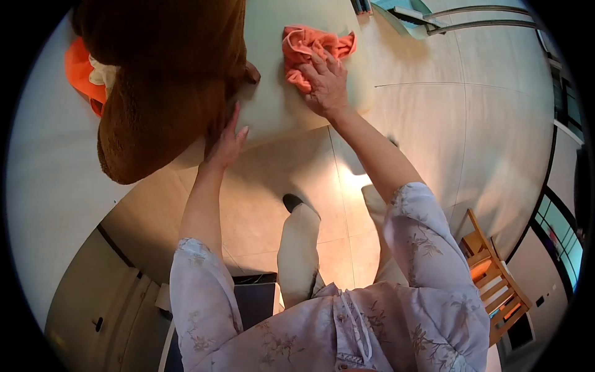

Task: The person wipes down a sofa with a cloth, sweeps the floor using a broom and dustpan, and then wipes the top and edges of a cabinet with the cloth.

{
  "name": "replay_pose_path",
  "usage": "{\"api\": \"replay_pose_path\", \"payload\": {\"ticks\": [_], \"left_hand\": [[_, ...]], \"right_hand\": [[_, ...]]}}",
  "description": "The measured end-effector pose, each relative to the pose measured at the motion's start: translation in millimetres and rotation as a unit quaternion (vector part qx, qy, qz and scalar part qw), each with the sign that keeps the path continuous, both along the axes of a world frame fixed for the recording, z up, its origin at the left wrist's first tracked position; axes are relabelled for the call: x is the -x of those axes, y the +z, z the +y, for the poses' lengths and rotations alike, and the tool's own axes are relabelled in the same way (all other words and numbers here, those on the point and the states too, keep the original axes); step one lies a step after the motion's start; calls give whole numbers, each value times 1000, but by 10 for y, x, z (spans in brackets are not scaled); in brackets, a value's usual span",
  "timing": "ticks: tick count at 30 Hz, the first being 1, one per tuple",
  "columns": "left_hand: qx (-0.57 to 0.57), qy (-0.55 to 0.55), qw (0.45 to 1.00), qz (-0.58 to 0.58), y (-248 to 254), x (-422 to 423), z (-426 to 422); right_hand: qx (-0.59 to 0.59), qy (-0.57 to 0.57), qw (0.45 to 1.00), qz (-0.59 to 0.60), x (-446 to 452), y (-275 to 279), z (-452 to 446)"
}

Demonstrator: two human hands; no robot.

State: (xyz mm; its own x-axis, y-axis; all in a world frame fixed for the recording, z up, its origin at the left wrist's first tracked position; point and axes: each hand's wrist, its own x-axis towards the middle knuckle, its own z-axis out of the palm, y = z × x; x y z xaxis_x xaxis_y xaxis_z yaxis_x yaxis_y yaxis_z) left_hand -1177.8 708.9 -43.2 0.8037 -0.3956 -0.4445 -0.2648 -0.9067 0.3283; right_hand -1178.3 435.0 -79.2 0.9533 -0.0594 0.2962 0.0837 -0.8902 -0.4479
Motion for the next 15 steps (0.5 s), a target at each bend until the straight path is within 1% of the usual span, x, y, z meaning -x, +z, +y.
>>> {"api": "replay_pose_path", "payload": {"ticks": [1, 2, 3, 4, 5, 6, 7, 8, 9, 10, 12, 13, 15], "left_hand": [[4, 0, 1000, -4, -41, -9, 34], [-24, -23, 999, -32, -85, -10, 44], [-51, -43, 996, -62, -152, -24, 42], [-46, -38, 996, -67, -212, -57, 30], [-35, -19, 998, -44, -239, -45, 35], [-29, -4, 999, -17, -257, -1, 74], [-35, -5, 999, -20, -322, 17, 152], [18, -35, 997, -70, -380, 13, 246], [72, -65, 988, -119, -413, 4, 345], [70, -62, 988, -127, -332, -30, 441], [130, -39, 989, -61, -172, -80, 670], [131, -35, 988, -71, -229, -86, 723], [32, -80, 973, -216, -361, -36, 804]], "right_hand": [[-25, -7, 999, -38, 4, 7, 37], [-20, -4, 999, -43, 63, 21, 99], [-15, 43, 999, -19, 174, 54, 171], [-9, 90, 996, 7, 279, 60, 233], [-7, 97, 995, 6, 387, 46, 332], [-4, 140, 990, 7, 510, 31, 482], [-2, 178, 984, 1, 577, 12, 585], [-4, 178, 984, -8, 605, 4, 596], [10, 258, 966, -13, 644, -5, 546], [28, 339, 940, -17, 686, -18, 451], [71, 364, 929, -6, 847, -90, -23], [89, 368, 925, -4, 919, -159, -242], [123, 375, 919, -17, 962, -179, -398]]}}
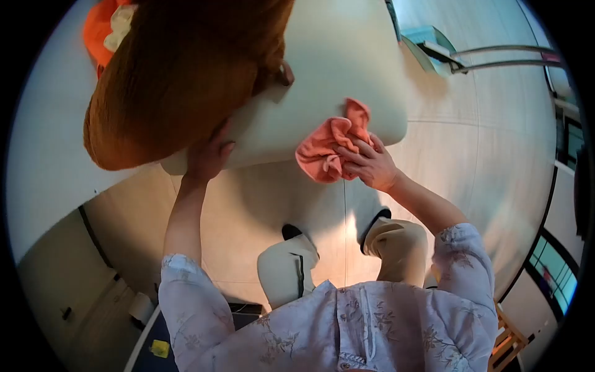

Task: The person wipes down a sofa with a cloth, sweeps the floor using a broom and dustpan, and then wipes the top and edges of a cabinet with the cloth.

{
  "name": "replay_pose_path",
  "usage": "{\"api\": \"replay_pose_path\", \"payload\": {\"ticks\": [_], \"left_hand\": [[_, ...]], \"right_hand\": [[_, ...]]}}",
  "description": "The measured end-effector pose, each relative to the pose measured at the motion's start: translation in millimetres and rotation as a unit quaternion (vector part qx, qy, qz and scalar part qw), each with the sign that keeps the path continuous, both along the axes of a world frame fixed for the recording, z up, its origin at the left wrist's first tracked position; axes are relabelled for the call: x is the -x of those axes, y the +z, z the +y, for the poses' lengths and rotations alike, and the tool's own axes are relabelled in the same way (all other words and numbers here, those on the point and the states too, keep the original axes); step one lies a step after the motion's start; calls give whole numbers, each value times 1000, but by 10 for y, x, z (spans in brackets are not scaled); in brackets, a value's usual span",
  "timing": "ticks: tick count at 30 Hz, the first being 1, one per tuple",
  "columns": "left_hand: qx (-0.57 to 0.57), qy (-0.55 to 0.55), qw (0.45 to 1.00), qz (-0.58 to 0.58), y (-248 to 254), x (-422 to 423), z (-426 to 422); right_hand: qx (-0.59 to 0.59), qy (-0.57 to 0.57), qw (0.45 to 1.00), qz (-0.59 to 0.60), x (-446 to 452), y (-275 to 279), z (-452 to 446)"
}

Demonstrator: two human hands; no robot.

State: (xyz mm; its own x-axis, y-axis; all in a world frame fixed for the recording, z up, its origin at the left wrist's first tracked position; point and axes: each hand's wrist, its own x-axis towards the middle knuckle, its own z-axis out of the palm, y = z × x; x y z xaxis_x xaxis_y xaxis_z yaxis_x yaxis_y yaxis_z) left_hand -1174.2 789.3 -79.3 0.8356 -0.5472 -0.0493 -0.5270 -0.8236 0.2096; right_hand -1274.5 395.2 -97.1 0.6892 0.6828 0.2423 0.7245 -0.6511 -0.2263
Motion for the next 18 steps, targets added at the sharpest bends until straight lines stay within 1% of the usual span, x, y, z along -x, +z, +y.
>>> {"api": "replay_pose_path", "payload": {"ticks": [1, 2, 3, 4, 6, 7, 9, 10, 11, 12, 13, 14, 15, 16, 17, 18], "left_hand": [[3, 8, 1000, -8, -47, 24, 18], [-21, 20, 999, -13, -84, 34, -21], [-45, 35, 998, -17, -81, 38, -30], [-45, 43, 998, -31, -84, 45, -28], [55, 1, 993, -109, -82, 28, -18], [54, 4, 990, -128, -81, -28, -3], [222, -26, 970, -94, -82, -58, 90], [237, -32, 968, -76, -12, -59, 125], [235, -29, 968, -86, 38, -88, 207], [182, 3, 982, -58, 63, -80, 344], [132, 37, 990, -25, 56, -75, 495], [88, 43, 988, -116, -88, -125, 745], [94, 47, 988, -112, -138, -128, 803], [114, 61, 980, -148, -179, -112, 858], [132, 76, 970, -187, -202, -102, 903], [121, 90, 975, -165, -162, -88, 886]], "right_hand": [[24, -3, 1000, -15, 21, -30, 4], [25, 3, 999, -28, 28, -98, 49], [10, 8, 998, -69, -7, -150, 238], [-6, 14, 994, -112, -58, -204, 447], [-71, 73, 970, -223, -160, -443, 970], [-38, 102, 953, -284, -272, -519, 1330], [-8, 135, 927, -349, -320, -544, 1899], [-18, 128, 939, -320, -302, -420, 2069], [-28, 119, 949, -292, -319, -323, 2166], [43, 183, 965, -183, -307, -311, 2091], [44, 201, 958, -201, -301, -332, 1932], [47, 217, 950, -217, -285, -349, 1729], [105, 217, 946, -217, -203, -372, 1473], [163, 217, 938, -218, -113, -380, 1296], [167, 221, 936, -217, -95, -345, 1237], [132, 207, 951, -189, -85, -275, 1217]]}}
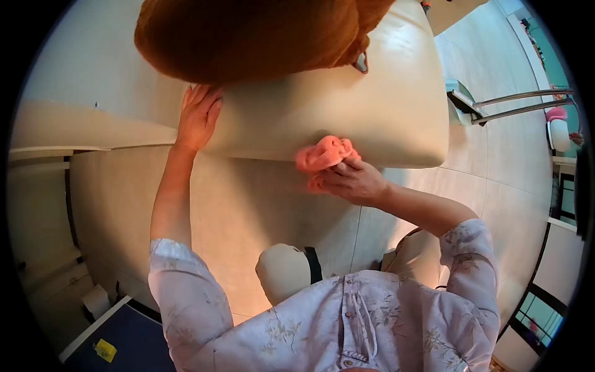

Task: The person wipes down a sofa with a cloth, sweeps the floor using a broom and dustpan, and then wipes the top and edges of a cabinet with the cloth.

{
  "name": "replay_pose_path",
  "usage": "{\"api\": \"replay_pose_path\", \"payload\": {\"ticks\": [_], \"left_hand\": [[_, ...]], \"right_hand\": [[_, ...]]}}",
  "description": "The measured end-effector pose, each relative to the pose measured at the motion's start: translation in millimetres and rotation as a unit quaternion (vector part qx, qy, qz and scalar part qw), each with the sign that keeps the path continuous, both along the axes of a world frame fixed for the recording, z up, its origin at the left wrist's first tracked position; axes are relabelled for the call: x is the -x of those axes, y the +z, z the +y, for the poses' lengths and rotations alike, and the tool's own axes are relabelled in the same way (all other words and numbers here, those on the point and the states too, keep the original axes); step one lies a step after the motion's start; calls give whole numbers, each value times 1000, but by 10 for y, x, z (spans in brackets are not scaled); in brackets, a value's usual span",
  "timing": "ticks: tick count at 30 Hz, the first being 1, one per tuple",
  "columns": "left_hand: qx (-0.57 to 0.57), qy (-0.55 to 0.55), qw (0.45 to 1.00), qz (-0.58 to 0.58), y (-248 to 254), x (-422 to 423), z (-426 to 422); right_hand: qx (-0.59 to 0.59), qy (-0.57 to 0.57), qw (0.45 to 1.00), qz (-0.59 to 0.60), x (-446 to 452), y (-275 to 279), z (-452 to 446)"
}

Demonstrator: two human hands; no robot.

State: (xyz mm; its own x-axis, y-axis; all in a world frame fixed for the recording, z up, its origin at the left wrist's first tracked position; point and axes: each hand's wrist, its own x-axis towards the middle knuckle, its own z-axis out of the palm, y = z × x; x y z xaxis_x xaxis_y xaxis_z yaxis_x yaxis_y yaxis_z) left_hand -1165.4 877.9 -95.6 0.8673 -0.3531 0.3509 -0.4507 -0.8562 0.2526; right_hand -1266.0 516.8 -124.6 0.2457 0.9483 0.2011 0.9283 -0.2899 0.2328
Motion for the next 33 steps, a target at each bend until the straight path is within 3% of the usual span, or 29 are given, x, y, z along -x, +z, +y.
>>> {"api": "replay_pose_path", "payload": {"ticks": [2, 4, 6, 7, 8, 10, 11, 13, 14, 15, 16, 17, 18, 19, 20, 21, 23, 25, 28, 31, 33], "left_hand": [[42, -8, 999, 14, -19, -24, 25], [81, -21, 996, 24, 32, -66, 73], [196, -45, 970, 137, 117, -99, 120], [197, -45, 970, 137, 70, -127, 170], [142, -48, 986, 70, -16, -165, 235], [88, -50, 995, 5, -114, -207, 298], [88, -51, 995, -9, -141, -219, 306], [96, -42, 994, -24, -179, -168, 309], [97, -39, 994, -26, -164, -186, 273], [99, -34, 994, -31, -148, -208, 243], [104, -33, 993, -34, -157, -222, 233], [85, -26, 995, -41, -173, -231, 235], [64, -17, 997, -44, -178, -220, 240], [65, -16, 997, -43, -184, -204, 235], [77, -19, 995, -52, -191, -192, 217], [88, -23, 994, -63, -181, -189, 195], [83, -20, 994, -63, -173, -190, 200], [76, -17, 995, -65, -202, -204, 205], [86, 0, 993, -84, -299, -194, 271], [117, -39, 990, -66, -293, -263, 252], [110, 9, 990, -86, -275, -194, 223]], "right_hand": [[-80, -17, 996, 46, 17, 202, 201], [-225, 41, 973, 33, -28, 198, 777], [-235, 85, 968, 6, -92, 349, 1443], [-179, 60, 982, -10, -140, 337, 1750], [-120, 36, 992, -25, -200, 304, 1954], [-149, -22, 987, -55, -284, -34, 2091], [-171, -26, 974, 148, -300, -187, 1986], [-285, -50, 797, 530, -325, -211, 1756], [-149, -42, 969, 195, -291, -496, 1496], [14, -24, 985, -173, -269, -784, 1258], [106, -18, 931, -348, -270, -867, 1146], [176, 6, 840, -514, -269, -951, 1033], [201, -96, 972, -71, -266, -926, 1005], [205, -123, 956, 172, -216, -932, 1034], [184, -181, 882, 394, -169, -947, 1060], [46, -34, 983, 176, -97, -863, 1280], [-100, 66, 993, -8, -80, -716, 1893], [-104, 15, 994, 44, -151, -805, 2292], [-26, -123, 953, 275, -400, -1636, 2554], [48, -126, 927, 349, -360, -1801, 2055], [69, -89, 927, 358, -272, -1737, 1589]]}}
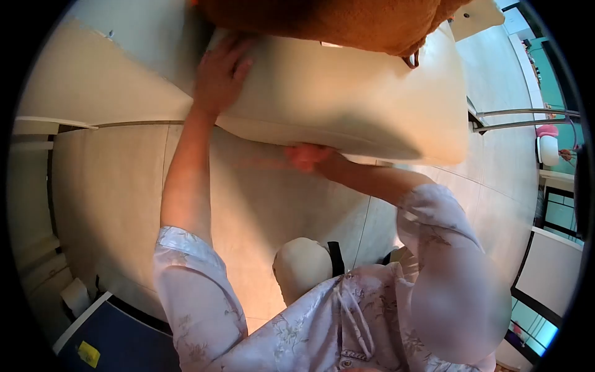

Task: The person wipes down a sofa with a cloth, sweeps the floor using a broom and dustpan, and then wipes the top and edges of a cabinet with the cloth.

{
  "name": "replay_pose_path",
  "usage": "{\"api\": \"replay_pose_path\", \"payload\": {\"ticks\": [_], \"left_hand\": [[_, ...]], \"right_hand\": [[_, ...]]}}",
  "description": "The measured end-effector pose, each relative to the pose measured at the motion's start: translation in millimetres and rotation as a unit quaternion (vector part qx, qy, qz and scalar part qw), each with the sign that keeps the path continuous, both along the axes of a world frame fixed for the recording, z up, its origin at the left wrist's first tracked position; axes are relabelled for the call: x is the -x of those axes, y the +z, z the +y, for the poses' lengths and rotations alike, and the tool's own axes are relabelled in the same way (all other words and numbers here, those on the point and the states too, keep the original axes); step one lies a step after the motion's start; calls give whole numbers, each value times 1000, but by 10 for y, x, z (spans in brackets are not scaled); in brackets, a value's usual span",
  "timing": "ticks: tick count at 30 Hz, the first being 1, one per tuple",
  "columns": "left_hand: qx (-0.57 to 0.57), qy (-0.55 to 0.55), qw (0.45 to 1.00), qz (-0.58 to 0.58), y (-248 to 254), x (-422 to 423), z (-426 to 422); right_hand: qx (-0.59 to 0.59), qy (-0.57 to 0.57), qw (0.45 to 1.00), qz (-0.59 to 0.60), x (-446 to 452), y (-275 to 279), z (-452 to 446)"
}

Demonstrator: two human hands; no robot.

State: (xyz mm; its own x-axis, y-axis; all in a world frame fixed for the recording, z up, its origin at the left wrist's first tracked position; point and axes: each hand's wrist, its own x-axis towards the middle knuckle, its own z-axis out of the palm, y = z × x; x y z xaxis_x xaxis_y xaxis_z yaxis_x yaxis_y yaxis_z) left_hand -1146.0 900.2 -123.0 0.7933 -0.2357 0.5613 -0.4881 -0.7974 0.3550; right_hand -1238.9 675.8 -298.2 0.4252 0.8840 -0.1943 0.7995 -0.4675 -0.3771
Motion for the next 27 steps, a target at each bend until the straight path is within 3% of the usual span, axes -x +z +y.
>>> {"api": "replay_pose_path", "payload": {"ticks": [3, 9, 10, 12, 14, 18, 20, 22, 23, 25, 26, 27], "left_hand": [[-2, 11, 1000, -18, -3, 14, -42], [-11, 20, 999, -37, 19, 47, -43], [-13, 20, 999, -36, 36, 57, -50], [-24, 11, 999, -38, 54, 72, -42], [-27, 10, 999, -31, 40, 53, 6], [-3, 10, 1000, -9, -71, 0, 40], [5, 7, 1000, -22, -39, 11, 16], [16, 5, 999, -33, -28, 32, -6], [16, 10, 1000, -24, -29, 30, -9], [19, 8, 1000, -14, -31, 41, -42], [17, 10, 999, -28, -13, 44, -53], [14, 12, 999, -44, 7, 51, -56]], "right_hand": [[-49, 65, 996, -34, 119, 249, -321], [-385, 150, 903, -118, 120, 147, 428], [-353, 134, 918, -119, 87, 57, 543], [-173, 40, 982, -72, 0, -175, 714], [-65, -21, 998, -1, -30, -379, 688], [-52, -94, 980, 165, 14, -424, -117], [-144, -191, 908, 344, 106, -393, -743], [-294, -316, 728, 533, 317, -213, -1377], [-252, -429, 691, 525, 445, 186, -1529], [-208, -541, 639, 506, 791, 658, -1649], [-220, -486, 792, 297, 909, 617, -1700], [-215, -397, 890, 66, 972, 536, -1732]]}}
